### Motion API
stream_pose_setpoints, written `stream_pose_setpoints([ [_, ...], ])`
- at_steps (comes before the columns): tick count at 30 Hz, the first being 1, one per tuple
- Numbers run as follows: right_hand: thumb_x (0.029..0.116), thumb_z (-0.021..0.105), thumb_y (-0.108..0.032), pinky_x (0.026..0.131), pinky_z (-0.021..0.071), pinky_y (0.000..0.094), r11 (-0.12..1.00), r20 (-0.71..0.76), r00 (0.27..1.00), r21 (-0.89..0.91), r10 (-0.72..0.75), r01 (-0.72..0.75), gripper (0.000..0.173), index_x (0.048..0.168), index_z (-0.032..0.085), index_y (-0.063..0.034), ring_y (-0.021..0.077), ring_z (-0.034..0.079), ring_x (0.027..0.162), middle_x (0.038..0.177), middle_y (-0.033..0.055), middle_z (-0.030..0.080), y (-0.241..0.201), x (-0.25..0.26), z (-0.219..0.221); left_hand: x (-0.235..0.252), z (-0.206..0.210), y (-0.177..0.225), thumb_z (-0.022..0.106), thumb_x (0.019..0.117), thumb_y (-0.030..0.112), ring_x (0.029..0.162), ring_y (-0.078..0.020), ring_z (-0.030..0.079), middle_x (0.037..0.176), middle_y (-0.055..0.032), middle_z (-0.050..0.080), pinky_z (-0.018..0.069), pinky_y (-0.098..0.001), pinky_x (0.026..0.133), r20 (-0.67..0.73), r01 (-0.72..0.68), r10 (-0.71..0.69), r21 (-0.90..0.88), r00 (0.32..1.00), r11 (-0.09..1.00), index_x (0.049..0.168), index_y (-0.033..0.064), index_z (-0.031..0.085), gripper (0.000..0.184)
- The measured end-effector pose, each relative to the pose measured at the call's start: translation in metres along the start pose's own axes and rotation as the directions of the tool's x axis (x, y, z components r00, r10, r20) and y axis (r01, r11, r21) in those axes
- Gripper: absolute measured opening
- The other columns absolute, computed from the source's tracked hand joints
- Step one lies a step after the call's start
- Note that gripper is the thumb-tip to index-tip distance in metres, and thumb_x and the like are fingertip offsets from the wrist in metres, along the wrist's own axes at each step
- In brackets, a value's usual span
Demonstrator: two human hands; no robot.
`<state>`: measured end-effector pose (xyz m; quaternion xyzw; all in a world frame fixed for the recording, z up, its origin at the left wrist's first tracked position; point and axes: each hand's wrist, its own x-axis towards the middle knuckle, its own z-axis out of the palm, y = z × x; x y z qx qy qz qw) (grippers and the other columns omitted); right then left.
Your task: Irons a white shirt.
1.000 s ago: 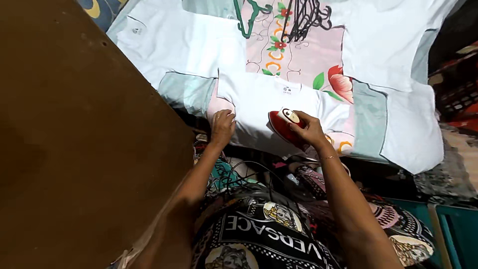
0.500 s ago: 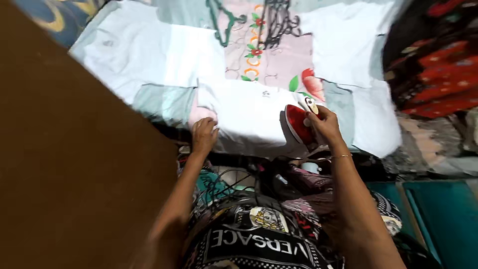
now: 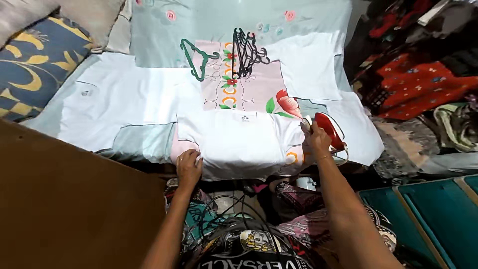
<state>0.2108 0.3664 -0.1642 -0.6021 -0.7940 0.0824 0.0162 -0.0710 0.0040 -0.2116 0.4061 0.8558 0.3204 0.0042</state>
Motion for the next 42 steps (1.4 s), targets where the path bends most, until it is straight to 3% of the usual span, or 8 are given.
stream_pose_setpoints([
  [9, 0.1081, 0.046, -0.012, 0.100, 0.0452, 0.0636, 1.000, -0.043, 0.999, 0.017, 0.025, -0.025, 0.045, 0.151, 0.044, 0.0008, 0.0533, 0.052, 0.129, 0.139, 0.0360, 0.051, 0.005, 0.022, 0.026, -0.001, -0.001, 0.003, 0.068, 0.0919, 0.001, 0.118, -0.0504, 0.062, 0.121, -0.0302, 0.067, 0.0450, -0.0632, 0.104, -0.014, -0.010, 0.010, 0.007, 1.000, 1.000, 0.109, -0.0082, 0.073, 0.020],
  [15, 0.1048, 0.048, -0.005, 0.106, 0.0454, 0.0599, 0.941, -0.310, 0.928, 0.195, -0.208, 0.276, 0.034, 0.132, 0.062, 0.0086, 0.0494, 0.058, 0.126, 0.134, 0.0344, 0.059, 0.016, 0.004, 0.038, -0.001, 0.002, 0.002, 0.068, 0.0917, 0.002, 0.116, -0.0511, 0.062, 0.120, -0.0302, 0.068, 0.0450, -0.0643, 0.103, -0.031, -0.025, 0.025, 0.018, 0.999, 1.000, 0.107, -0.0083, 0.073, 0.020],
  [18, 0.1070, 0.049, -0.016, 0.102, 0.0460, 0.0608, 0.958, -0.091, 0.996, 0.287, 0.012, 0.014, 0.034, 0.122, 0.068, 0.0082, 0.0479, 0.062, 0.119, 0.123, 0.0329, 0.065, -0.006, -0.023, 0.014, -0.002, 0.005, 0.000, 0.068, 0.0914, 0.002, 0.116, -0.0511, 0.063, 0.120, -0.0307, 0.068, 0.0442, -0.0653, 0.103, -0.039, -0.021, 0.021, 0.012, 0.999, 1.000, 0.107, -0.0088, 0.073, 0.019],
  [21, 0.1030, 0.061, -0.032, 0.105, 0.0439, 0.0600, 0.904, 0.151, 0.982, 0.396, 0.111, -0.163, 0.047, 0.125, 0.063, 0.0098, 0.0478, 0.057, 0.123, 0.129, 0.0348, 0.059, -0.018, -0.031, 0.016, -0.002, 0.004, 0.002, 0.068, 0.0914, 0.002, 0.116, -0.0515, 0.063, 0.119, -0.0310, 0.068, 0.0447, -0.0647, 0.103, -0.044, -0.023, 0.024, 0.009, 0.999, 1.000, 0.106, -0.0090, 0.073, 0.019],
  [24, 0.0951, 0.072, -0.024, 0.099, 0.0462, 0.0577, 0.843, 0.129, 0.979, 0.498, 0.159, -0.203, 0.039, 0.115, 0.066, 0.0085, 0.0444, 0.060, 0.116, 0.120, 0.0322, 0.062, -0.023, -0.029, 0.025, -0.001, 0.002, 0.002, 0.067, 0.0918, 0.002, 0.117, -0.0526, 0.061, 0.120, -0.0317, 0.067, 0.0442, -0.0649, 0.103, -0.026, -0.031, 0.031, 0.002, 0.999, 1.000, 0.107, -0.0092, 0.073, 0.020],
  [30, 0.0886, 0.072, -0.003, 0.084, 0.0498, 0.0506, 0.739, 0.030, 0.979, 0.652, 0.202, -0.172, 0.022, 0.105, 0.064, 0.0099, 0.0332, 0.061, 0.090, 0.097, 0.0242, 0.064, -0.001, -0.024, 0.031, -0.002, 0.004, 0.001, 0.067, 0.0910, 0.002, 0.116, -0.0528, 0.062, 0.119, -0.0316, 0.067, 0.0444, -0.0650, 0.102, -0.044, -0.043, 0.043, -0.002, 0.998, 0.999, 0.107, -0.0091, 0.072, 0.020],
  [35, 0.0959, 0.063, -0.004, 0.098, 0.0474, 0.0526, 0.840, 0.057, 0.985, 0.515, 0.164, -0.170, 0.027, 0.117, 0.063, 0.0120, 0.0399, 0.062, 0.109, 0.113, 0.0302, 0.065, 0.000, -0.036, 0.026, -0.002, 0.003, 0.000, 0.067, 0.0915, 0.003, 0.118, -0.0532, 0.061, 0.120, -0.0326, 0.066, 0.0425, -0.0666, 0.104, -0.024, -0.048, 0.048, -0.006, 0.999, 0.999, 0.108, -0.0096, 0.072, 0.021],
  [42, 0.1012, 0.056, -0.004, 0.106, 0.0461, 0.0576, 0.940, -0.171, 0.980, 0.338, 0.103, -0.040, 0.031, 0.129, 0.063, 0.0077, 0.0474, 0.056, 0.127, 0.134, 0.0338, 0.057, -0.004, -0.017, -0.004, -0.002, 0.002, 0.003, 0.065, 0.0907, 0.001, 0.116, -0.0553, 0.060, 0.119, -0.0338, 0.066, 0.0422, -0.0674, 0.103, -0.041, -0.051, 0.051, -0.011, 0.998, 0.999, 0.107, -0.0111, 0.071, 0.021],
])
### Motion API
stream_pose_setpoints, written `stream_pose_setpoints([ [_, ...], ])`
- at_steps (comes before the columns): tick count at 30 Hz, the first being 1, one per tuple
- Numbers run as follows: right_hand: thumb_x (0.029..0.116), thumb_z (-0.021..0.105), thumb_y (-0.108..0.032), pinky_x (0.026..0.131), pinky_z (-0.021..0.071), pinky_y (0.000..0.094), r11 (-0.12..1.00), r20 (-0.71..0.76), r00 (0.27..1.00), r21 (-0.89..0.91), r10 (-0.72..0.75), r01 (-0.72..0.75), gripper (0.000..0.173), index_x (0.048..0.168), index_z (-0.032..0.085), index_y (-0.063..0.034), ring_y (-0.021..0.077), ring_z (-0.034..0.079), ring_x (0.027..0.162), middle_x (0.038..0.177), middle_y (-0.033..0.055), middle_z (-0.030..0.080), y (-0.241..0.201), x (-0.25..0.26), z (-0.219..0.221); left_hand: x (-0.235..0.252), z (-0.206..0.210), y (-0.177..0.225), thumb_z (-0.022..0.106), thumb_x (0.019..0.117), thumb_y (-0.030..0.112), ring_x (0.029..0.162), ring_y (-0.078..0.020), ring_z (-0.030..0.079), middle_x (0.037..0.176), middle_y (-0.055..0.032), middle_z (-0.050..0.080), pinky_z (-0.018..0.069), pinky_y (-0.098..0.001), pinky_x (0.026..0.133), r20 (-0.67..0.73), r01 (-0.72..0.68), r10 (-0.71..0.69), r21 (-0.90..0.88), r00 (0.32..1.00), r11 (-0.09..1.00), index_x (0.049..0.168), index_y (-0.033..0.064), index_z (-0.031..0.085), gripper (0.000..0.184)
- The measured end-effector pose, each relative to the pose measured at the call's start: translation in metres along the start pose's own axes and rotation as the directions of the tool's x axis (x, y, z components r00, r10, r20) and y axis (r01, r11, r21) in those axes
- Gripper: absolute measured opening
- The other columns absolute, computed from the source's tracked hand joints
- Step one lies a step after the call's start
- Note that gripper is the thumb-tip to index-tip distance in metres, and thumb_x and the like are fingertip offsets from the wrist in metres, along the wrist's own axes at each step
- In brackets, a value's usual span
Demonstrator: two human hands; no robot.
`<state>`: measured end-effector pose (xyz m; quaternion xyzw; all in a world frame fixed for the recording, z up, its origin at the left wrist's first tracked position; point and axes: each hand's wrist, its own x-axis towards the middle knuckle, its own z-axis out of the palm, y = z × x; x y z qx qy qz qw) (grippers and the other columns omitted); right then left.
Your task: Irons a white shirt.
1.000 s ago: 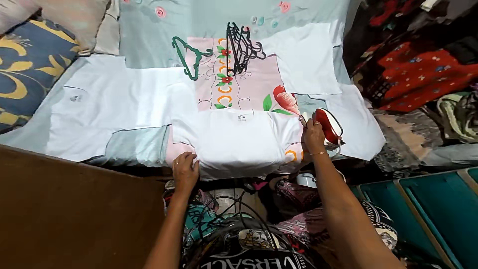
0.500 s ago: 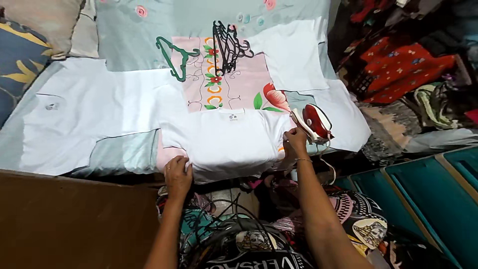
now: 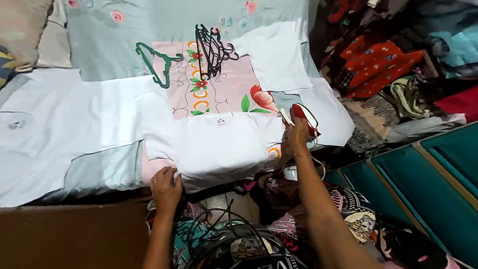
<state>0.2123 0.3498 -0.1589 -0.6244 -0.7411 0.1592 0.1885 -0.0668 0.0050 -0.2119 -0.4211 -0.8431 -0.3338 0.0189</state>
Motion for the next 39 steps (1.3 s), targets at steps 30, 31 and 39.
stream_pose_setpoints([
  [30, 0.0997, 0.065, -0.020, 0.085, 0.0563, 0.0482, 0.949, 0.438, 0.898, 0.298, -0.038, -0.105, 0.044, 0.139, 0.057, -0.0012, 0.0284, 0.070, 0.091, 0.109, 0.0197, 0.070, -0.059, -0.075, -0.024, 0.012, -0.014, 0.004, 0.061, 0.0975, 0.004, 0.115, -0.0485, 0.065, 0.115, -0.0272, 0.071, 0.0421, -0.0660, 0.105, 0.053, 0.083, -0.083, 0.007, 0.995, 0.997, 0.105, -0.0071, 0.074, 0.019],
  [31, 0.0997, 0.065, -0.020, 0.086, 0.0563, 0.0481, 0.945, 0.439, 0.897, 0.312, -0.054, -0.096, 0.044, 0.139, 0.058, -0.0009, 0.0286, 0.070, 0.092, 0.110, 0.0199, 0.071, -0.061, -0.081, -0.020, 0.014, -0.013, 0.007, 0.060, 0.0980, 0.004, 0.113, -0.0486, 0.066, 0.113, -0.0274, 0.072, 0.0428, -0.0663, 0.104, 0.032, 0.086, -0.087, 0.012, 0.996, 0.996, 0.105, -0.0077, 0.074, 0.020],
  [39, 0.1003, 0.064, -0.024, 0.087, 0.0510, 0.0644, 0.920, 0.345, 0.934, 0.388, -0.093, -0.052, 0.040, 0.134, 0.061, -0.0021, 0.0437, 0.066, 0.103, 0.112, 0.0267, 0.069, -0.106, -0.038, 0.040, 0.028, 0.000, 0.039, 0.058, 0.0960, 0.005, 0.102, -0.0478, 0.069, 0.105, -0.0280, 0.073, 0.0485, -0.0642, 0.092, -0.088, -0.042, 0.037, -0.050, 0.995, 0.998, 0.104, -0.0086, 0.073, 0.022],
])
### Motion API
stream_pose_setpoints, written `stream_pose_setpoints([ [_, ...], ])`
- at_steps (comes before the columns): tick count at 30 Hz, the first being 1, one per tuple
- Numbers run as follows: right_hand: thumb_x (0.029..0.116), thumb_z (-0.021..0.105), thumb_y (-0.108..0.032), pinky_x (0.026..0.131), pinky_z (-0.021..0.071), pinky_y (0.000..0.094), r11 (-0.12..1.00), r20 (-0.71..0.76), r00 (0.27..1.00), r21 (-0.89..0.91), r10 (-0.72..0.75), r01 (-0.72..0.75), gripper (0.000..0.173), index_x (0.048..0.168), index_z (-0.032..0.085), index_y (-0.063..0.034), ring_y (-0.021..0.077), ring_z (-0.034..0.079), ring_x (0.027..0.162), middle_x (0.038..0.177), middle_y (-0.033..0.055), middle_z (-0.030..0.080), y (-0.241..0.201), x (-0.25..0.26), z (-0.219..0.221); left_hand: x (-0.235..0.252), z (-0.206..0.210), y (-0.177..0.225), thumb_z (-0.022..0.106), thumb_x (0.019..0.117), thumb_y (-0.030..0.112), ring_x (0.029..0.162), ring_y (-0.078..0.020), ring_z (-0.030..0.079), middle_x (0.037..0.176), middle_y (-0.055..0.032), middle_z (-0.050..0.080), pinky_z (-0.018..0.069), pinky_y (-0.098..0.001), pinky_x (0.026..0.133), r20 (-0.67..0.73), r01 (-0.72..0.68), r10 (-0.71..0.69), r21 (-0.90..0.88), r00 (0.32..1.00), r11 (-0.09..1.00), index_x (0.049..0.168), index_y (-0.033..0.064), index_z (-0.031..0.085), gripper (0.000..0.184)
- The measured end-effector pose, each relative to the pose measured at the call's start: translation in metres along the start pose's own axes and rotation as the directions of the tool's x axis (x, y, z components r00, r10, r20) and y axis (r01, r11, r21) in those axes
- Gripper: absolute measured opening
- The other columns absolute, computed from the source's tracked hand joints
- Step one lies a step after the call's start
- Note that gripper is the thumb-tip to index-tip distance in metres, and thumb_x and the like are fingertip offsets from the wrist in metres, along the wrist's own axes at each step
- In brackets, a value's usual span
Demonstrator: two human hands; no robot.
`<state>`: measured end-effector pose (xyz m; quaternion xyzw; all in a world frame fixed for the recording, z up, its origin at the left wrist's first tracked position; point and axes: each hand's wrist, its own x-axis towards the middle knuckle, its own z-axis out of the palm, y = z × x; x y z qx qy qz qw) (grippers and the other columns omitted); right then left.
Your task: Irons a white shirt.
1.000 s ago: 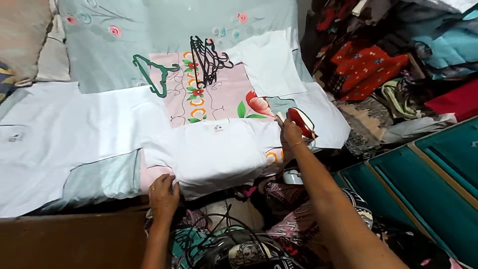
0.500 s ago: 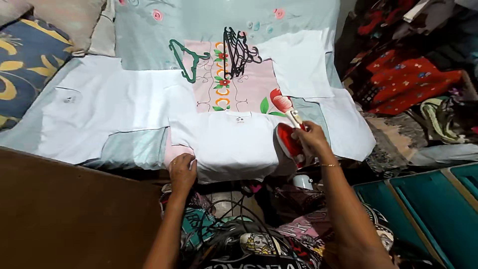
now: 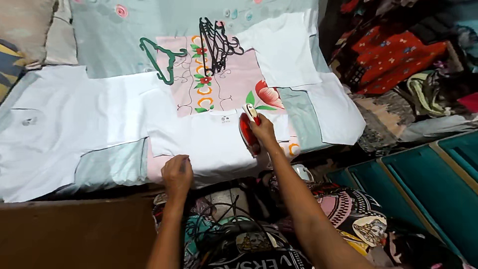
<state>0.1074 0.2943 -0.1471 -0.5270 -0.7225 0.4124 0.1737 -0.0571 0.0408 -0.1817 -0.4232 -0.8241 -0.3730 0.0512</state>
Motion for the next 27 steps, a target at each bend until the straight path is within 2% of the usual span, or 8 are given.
stream_pose_setpoints([
  [3, 0.0988, 0.065, -0.021, 0.090, 0.0507, 0.0624, 0.999, 0.033, 0.999, 0.034, -0.009, 0.008, 0.036, 0.128, 0.064, -0.0001, 0.0412, 0.066, 0.104, 0.111, 0.0252, 0.069, -0.007, 0.026, 0.000, 0.006, 0.003, 0.014, 0.059, 0.0959, 0.004, 0.102, -0.0479, 0.069, 0.105, -0.0285, 0.072, 0.0486, -0.0643, 0.094, 0.023, -0.038, 0.039, -0.042, 0.999, 0.998, 0.103, -0.0093, 0.073, 0.021],
  [6, 0.0991, 0.065, -0.022, 0.082, 0.0524, 0.0622, 0.998, 0.138, 0.988, 0.018, -0.063, 0.062, 0.036, 0.129, 0.063, -0.0029, 0.0408, 0.067, 0.096, 0.107, 0.0250, 0.069, 0.001, 0.002, -0.013, 0.011, 0.010, 0.022, 0.060, 0.0947, 0.005, 0.101, -0.0448, 0.070, 0.104, -0.0261, 0.073, 0.0508, -0.0616, 0.092, 0.029, -0.080, 0.083, -0.084, 0.996, 0.993, 0.101, -0.0073, 0.074, 0.020],
  [10, 0.0983, 0.068, -0.016, 0.092, 0.0530, 0.0542, 0.994, 0.333, 0.942, -0.083, -0.044, 0.076, 0.040, 0.136, 0.063, -0.0037, 0.0335, 0.069, 0.101, 0.114, 0.0219, 0.070, 0.021, -0.031, -0.052, 0.022, 0.026, 0.033, 0.061, 0.0944, 0.003, 0.102, -0.0439, 0.070, 0.105, -0.0256, 0.073, 0.0520, -0.0614, 0.094, 0.148, -0.136, 0.161, -0.167, 0.976, 0.977, 0.102, -0.0085, 0.074, 0.018],
  [12, 0.0974, 0.070, -0.018, 0.093, 0.0527, 0.0544, 0.988, 0.334, 0.942, -0.131, -0.037, 0.085, 0.039, 0.134, 0.064, -0.0044, 0.0327, 0.069, 0.102, 0.113, 0.0209, 0.071, 0.030, -0.038, -0.075, 0.029, 0.038, 0.044, 0.063, 0.0949, 0.002, 0.105, -0.0425, 0.070, 0.107, -0.0247, 0.073, 0.0514, -0.0613, 0.096, 0.241, -0.158, 0.206, -0.203, 0.948, 0.966, 0.103, -0.0074, 0.074, 0.017],
  [15, 0.0970, 0.071, -0.020, 0.088, 0.0524, 0.0570, 0.986, 0.193, 0.981, -0.155, -0.023, 0.053, 0.035, 0.127, 0.067, -0.0027, 0.0343, 0.068, 0.095, 0.106, 0.0217, 0.071, 0.038, -0.042, -0.109, 0.049, 0.059, 0.068, 0.063, 0.0969, 0.005, 0.110, -0.0414, 0.069, 0.112, -0.0241, 0.073, 0.0499, -0.0605, 0.099, 0.380, -0.195, 0.272, -0.231, 0.884, 0.953, 0.107, -0.0059, 0.075, 0.019],
  [20, 0.0982, 0.071, -0.027, 0.078, 0.0524, 0.0590, 0.985, -0.050, 0.997, -0.160, -0.066, 0.057, 0.036, 0.122, 0.067, -0.0001, 0.0350, 0.067, 0.082, 0.097, 0.0229, 0.070, 0.056, -0.014, -0.148, 0.123, 0.116, 0.107, 0.055, 0.1043, 0.011, 0.126, -0.0417, 0.062, 0.130, -0.0258, 0.066, 0.0448, -0.0582, 0.109, 0.568, -0.233, 0.317, -0.216, 0.759, 0.948, 0.127, -0.0052, 0.067, 0.030],
  [24, 0.0985, 0.070, -0.028, 0.073, 0.0533, 0.0524, 0.986, -0.032, 0.998, -0.157, -0.055, 0.049, 0.033, 0.118, 0.067, -0.0009, 0.0287, 0.065, 0.075, 0.091, 0.0190, 0.069, 0.078, 0.017, -0.153, 0.176, 0.173, 0.132, 0.052, 0.1068, 0.015, 0.134, -0.0431, 0.054, 0.141, -0.0260, 0.059, 0.0404, -0.0644, 0.109, 0.708, -0.223, 0.268, -0.158, 0.653, 0.962, 0.139, -0.0032, 0.059, 0.038],
  [27, 0.0963, 0.072, -0.025, 0.073, 0.0538, 0.0460, 0.991, 0.059, 0.996, -0.112, -0.068, 0.075, 0.034, 0.119, 0.068, 0.0000, 0.0235, 0.064, 0.075, 0.095, 0.0178, 0.069, 0.103, 0.032, -0.148, 0.194, 0.199, 0.143, 0.054, 0.1072, 0.020, 0.134, -0.0448, 0.053, 0.139, -0.0261, 0.061, 0.0379, -0.0690, 0.108, 0.801, -0.236, 0.239, -0.125, 0.549, 0.964, 0.143, 0.0001, 0.057, 0.041],
])
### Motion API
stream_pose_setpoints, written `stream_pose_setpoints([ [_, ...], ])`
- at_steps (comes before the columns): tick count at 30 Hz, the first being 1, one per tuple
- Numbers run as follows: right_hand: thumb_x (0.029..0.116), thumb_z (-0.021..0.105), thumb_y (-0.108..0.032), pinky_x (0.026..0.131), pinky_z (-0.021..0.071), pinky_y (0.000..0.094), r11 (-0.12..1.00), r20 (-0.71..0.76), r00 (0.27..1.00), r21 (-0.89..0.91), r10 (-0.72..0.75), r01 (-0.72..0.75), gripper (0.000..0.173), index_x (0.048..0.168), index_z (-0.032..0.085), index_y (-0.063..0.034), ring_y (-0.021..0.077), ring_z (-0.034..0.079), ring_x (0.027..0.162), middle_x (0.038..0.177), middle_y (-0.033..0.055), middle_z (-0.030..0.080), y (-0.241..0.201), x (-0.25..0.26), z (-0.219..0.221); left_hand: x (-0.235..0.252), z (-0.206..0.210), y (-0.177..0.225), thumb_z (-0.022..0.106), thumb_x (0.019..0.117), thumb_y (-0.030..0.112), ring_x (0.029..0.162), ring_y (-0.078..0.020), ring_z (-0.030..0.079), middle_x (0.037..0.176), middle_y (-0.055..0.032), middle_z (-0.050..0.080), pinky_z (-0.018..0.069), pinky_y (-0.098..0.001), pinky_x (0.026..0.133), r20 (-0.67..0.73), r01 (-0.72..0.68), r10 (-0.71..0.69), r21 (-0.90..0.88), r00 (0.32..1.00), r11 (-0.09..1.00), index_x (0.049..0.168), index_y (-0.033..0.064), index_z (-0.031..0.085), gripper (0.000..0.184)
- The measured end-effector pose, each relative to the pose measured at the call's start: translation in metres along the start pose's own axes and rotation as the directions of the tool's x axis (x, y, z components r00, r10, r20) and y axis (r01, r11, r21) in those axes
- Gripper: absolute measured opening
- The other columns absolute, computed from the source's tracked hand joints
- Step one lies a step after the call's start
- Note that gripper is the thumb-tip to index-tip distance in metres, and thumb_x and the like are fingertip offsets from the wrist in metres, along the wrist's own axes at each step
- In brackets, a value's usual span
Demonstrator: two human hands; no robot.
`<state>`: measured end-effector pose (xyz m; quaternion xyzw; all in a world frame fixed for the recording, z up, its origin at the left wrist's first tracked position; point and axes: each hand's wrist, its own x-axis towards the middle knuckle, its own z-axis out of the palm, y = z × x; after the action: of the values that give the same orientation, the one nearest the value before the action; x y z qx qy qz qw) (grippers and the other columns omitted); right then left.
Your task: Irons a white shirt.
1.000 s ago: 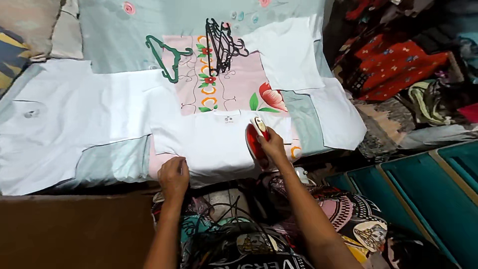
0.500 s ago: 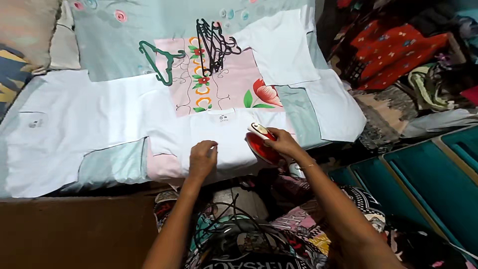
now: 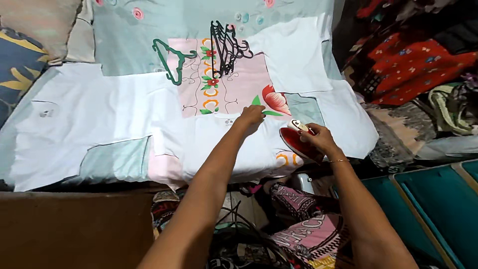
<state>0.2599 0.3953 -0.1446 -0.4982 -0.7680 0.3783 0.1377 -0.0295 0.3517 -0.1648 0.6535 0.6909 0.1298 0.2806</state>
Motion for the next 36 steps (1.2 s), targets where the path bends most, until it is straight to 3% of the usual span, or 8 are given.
stream_pose_setpoints([
  [8, 0.0951, 0.071, -0.013, 0.067, 0.0518, 0.0358, 0.996, 0.058, 0.997, 0.069, -0.057, 0.053, 0.025, 0.116, 0.070, 0.0006, 0.0143, 0.060, 0.069, 0.089, 0.0125, 0.069, 0.010, 0.021, 0.000, 0.024, -0.009, -0.015, 0.065, 0.1016, 0.030, 0.120, -0.0458, 0.060, 0.120, -0.0296, 0.065, 0.0439, -0.0678, 0.100, 0.212, 0.034, -0.034, 0.005, 0.977, 0.999, 0.116, -0.0085, 0.067, 0.041],
  [14, 0.0951, 0.073, -0.021, 0.077, 0.0545, 0.0541, 0.982, 0.064, 0.981, 0.030, -0.186, 0.184, 0.029, 0.115, 0.072, -0.0008, 0.0303, 0.068, 0.080, 0.095, 0.0197, 0.072, -0.021, 0.052, 0.030, 0.017, -0.014, -0.027, 0.063, 0.1016, 0.017, 0.107, -0.0430, 0.064, 0.108, -0.0288, 0.067, 0.0479, -0.0634, 0.095, 0.151, 0.077, -0.066, -0.065, 0.986, 0.995, 0.107, -0.0099, 0.068, 0.028],
  [17, 0.0954, 0.072, -0.035, 0.085, 0.0535, 0.0602, 0.989, 0.075, 0.986, -0.004, -0.146, 0.147, 0.038, 0.120, 0.073, -0.0061, 0.0339, 0.070, 0.091, 0.101, 0.0186, 0.073, -0.039, 0.071, 0.048, 0.008, -0.013, -0.032, 0.054, 0.1057, 0.019, 0.110, -0.0423, 0.066, 0.112, -0.0271, 0.068, 0.0488, -0.0639, 0.097, 0.097, 0.135, -0.125, -0.098, 0.987, 0.986, 0.113, -0.0066, 0.067, 0.029],
  [23, 0.0982, 0.070, -0.034, 0.075, 0.0543, 0.0503, 0.998, 0.064, 0.997, 0.043, -0.051, 0.049, 0.037, 0.122, 0.070, -0.0055, 0.0262, 0.067, 0.079, 0.095, 0.0154, 0.072, -0.028, 0.065, 0.028, -0.002, -0.018, -0.026, 0.058, 0.1037, 0.014, 0.124, -0.0461, 0.059, 0.124, -0.0266, 0.067, 0.0407, -0.0712, 0.103, 0.069, 0.157, -0.160, 0.046, 0.985, 0.987, 0.121, -0.0031, 0.068, 0.026],
  [26, 0.0995, 0.068, -0.038, 0.069, 0.0526, 0.0542, 0.999, -0.009, 0.999, -0.007, 0.046, -0.046, 0.040, 0.120, 0.068, -0.0038, 0.0315, 0.064, 0.072, 0.090, 0.0189, 0.069, -0.008, 0.048, -0.001, 0.005, -0.007, -0.002, 0.062, 0.1010, 0.012, 0.125, -0.0467, 0.058, 0.124, -0.0273, 0.067, 0.0412, -0.0691, 0.104, -0.015, 0.067, -0.066, 0.065, 0.998, 0.996, 0.120, -0.0031, 0.069, 0.026],
  [30, 0.0980, 0.071, -0.039, 0.079, 0.0531, 0.0626, 0.966, -0.046, 0.985, -0.195, 0.165, -0.170, 0.042, 0.122, 0.069, -0.0040, 0.0396, 0.068, 0.084, 0.096, 0.0232, 0.071, -0.017, 0.012, -0.042, 0.027, 0.034, 0.039, 0.063, 0.1012, 0.014, 0.123, -0.0431, 0.062, 0.128, -0.0259, 0.066, 0.0483, -0.0626, 0.104, -0.008, -0.088, 0.088, 0.038, 0.996, 0.995, 0.131, -0.0032, 0.064, 0.034],
  [33, 0.0986, 0.070, -0.037, 0.085, 0.0537, 0.0577, 0.965, -0.032, 0.982, -0.183, 0.184, -0.187, 0.041, 0.123, 0.068, -0.0037, 0.0348, 0.069, 0.090, 0.102, 0.0212, 0.071, -0.019, -0.016, -0.066, 0.038, 0.065, 0.062, 0.068, 0.0975, 0.014, 0.125, -0.0437, 0.060, 0.133, -0.0276, 0.062, 0.0488, -0.0621, 0.104, 0.045, -0.086, 0.086, -0.002, 0.995, 0.996, 0.135, -0.0049, 0.059, 0.043],
  [36, 0.0996, 0.068, -0.033, 0.077, 0.0550, 0.0455, 0.982, -0.045, 0.983, -0.039, 0.181, -0.182, 0.036, 0.121, 0.069, -0.0039, 0.0228, 0.066, 0.080, 0.097, 0.0149, 0.071, -0.013, -0.032, -0.069, 0.048, 0.065, 0.074, 0.065, 0.0982, 0.009, 0.128, -0.0437, 0.058, 0.134, -0.0279, 0.060, 0.0466, -0.0609, 0.106, 0.150, -0.008, 0.012, -0.029, 0.989, 1.000, 0.133, -0.0060, 0.060, 0.038],
])
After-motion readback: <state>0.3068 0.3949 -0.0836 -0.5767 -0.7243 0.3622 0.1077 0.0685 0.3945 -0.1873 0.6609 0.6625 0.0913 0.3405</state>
